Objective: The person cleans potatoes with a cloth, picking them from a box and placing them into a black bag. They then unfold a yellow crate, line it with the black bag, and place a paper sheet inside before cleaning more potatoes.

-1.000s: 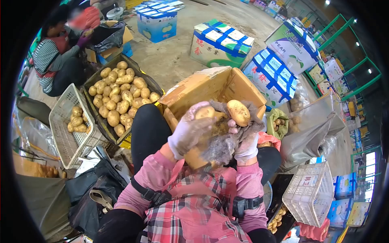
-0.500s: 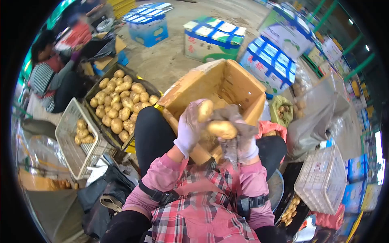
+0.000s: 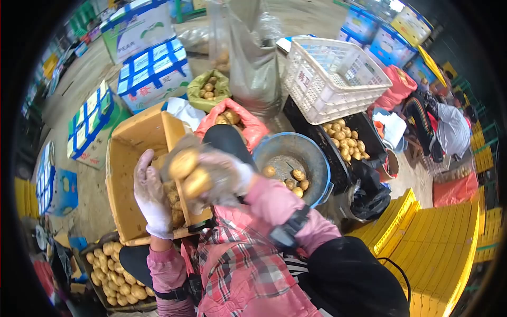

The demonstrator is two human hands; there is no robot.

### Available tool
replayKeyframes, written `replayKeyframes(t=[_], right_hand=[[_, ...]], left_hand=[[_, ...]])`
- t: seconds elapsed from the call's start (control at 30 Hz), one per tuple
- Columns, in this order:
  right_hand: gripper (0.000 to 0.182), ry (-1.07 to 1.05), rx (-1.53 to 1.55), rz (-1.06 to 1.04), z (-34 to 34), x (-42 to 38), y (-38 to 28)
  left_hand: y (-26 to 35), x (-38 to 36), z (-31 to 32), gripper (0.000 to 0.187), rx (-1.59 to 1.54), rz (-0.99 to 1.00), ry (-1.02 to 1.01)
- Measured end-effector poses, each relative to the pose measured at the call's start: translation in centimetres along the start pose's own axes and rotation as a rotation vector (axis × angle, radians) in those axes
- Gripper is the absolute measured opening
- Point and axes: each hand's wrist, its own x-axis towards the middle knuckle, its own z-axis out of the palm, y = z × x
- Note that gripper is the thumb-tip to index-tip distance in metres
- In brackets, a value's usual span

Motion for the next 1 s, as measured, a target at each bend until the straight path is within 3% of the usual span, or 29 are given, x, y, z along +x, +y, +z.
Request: replayKeyframes(t=[0.1,0.13,0.2,0.23,0.27,0.3,0.37,0.4,0.43,0.47,0.5,0.53,0.57,0.63,0.67,0.73,0.77,0.8,0.83,0.87,0.9,1.0], right_hand=[[0.048,0.357,0.031,-0.269,-4.1,-8.3,-5.8],[0.046,0.57,-0.026,-0.5,-3.4,-11.4,-7.3],[0.044,0.697,-0.278,-0.809,-9.2,-17.4,-10.4],[0.041,0.798,-0.203,-0.886,-12.1,-20.2,-12.0],[0.038,0.987,-0.283,-0.887,-18.2,-24.7,-13.6],[0.036,0.963,-0.197,-0.972,-21.2,-26.7,-15.2],[0.034,1.082,-0.354,-0.936,-25.9,-30.4,-17.3],[0.034,1.125,-0.528,-0.866,-27.1,-31.5,-18.0],[0.033,1.122,-0.684,-0.801,-27.8,-31.8,-18.8],[0.033,1.06,-0.708,-0.765,-27.6,-30.8,-19.6],[0.033,0.955,-0.708,-0.742,-27.4,-29.3,-20.4],[0.037,1.002,-0.472,-0.699,-22.8,-24.7,-20.1],[0.043,0.894,-0.485,-0.598,-16.2,-18.8,-18.1],[0.046,0.571,-0.59,-0.519,-9.5,-9.8,-15.4],[0.046,0.357,-0.684,-0.384,-7.9,-6.6,-15.7],[0.044,0.42,-0.931,-0.546,-2.1,1.3,-12.2],[0.043,0.342,-1.064,-0.557,0.5,4.9,-10.6],[0.043,0.212,-0.937,-0.474,3.0,8.3,-9.4],[0.046,0.165,-0.98,-0.418,4.1,11.6,-8.5],[0.049,0.093,-1.001,-0.53,2.9,15.1,-7.3],[0.046,-0.03,-1.036,-0.424,2.5,17.7,-7.0],[0.048,0.011,-0.822,-0.409,0.9,22.5,-3.0]], left_hand=[[-1.8,0.2,-0.1,0.028,0.091,0.039,0.074],[-3.5,-0.1,-0.9,0.027,0.073,-0.028,0.094],[-7.7,-1.1,-4.3,0.032,0.542,0.191,-0.017],[-9.7,-1.6,-5.5,0.036,-0.117,-0.343,0.183],[-11.5,-2.2,-7.4,0.035,-0.105,-0.412,0.214],[-13.4,-2.5,-9.6,0.035,-0.082,-0.485,0.25],[-18.8,-4.2,-15.6,0.036,0.242,-0.276,0.099],[-18.6,-4.2,-16.2,0.036,0.265,-0.331,0.181],[-16.6,-4.0,-17.0,0.038,0.155,-0.543,0.242],[-18.3,-4.7,-18.7,0.038,0.366,-0.268,0.208],[-17.6,-4.9,-19.4,0.037,0.551,-0.205,0.194],[-14.3,-4.0,-18.4,0.036,0.338,-0.345,0.273],[-15.8,-4.4,-19.4,0.031,0.864,0.019,0.154],[-15.4,-3.2,-17.5,0.027,0.29,-0.421,0.349],[-17.2,-3.1,-17.1,0.026,0.351,-0.316,0.293],[-17.8,-2.1,-15.5,0.027,0.173,-0.467,0.183],[-18.2,-1.5,-14.4,0.029,0.103,-0.621,0.07],[-18.6,-0.9,-13.3,0.031,0.052,-0.777,-0.05],[-20.4,-0.1,-12.5,0.032,0.165,-0.824,-0.24],[-21.2,1.0,-11.6,0.033,0.257,-0.858,-0.431],[-21.8,2.2,-10.7,0.033,0.347,-0.887,-0.622],[-25.7,4.5,-7.7,0.038,0.664,-0.906,-1.12]])
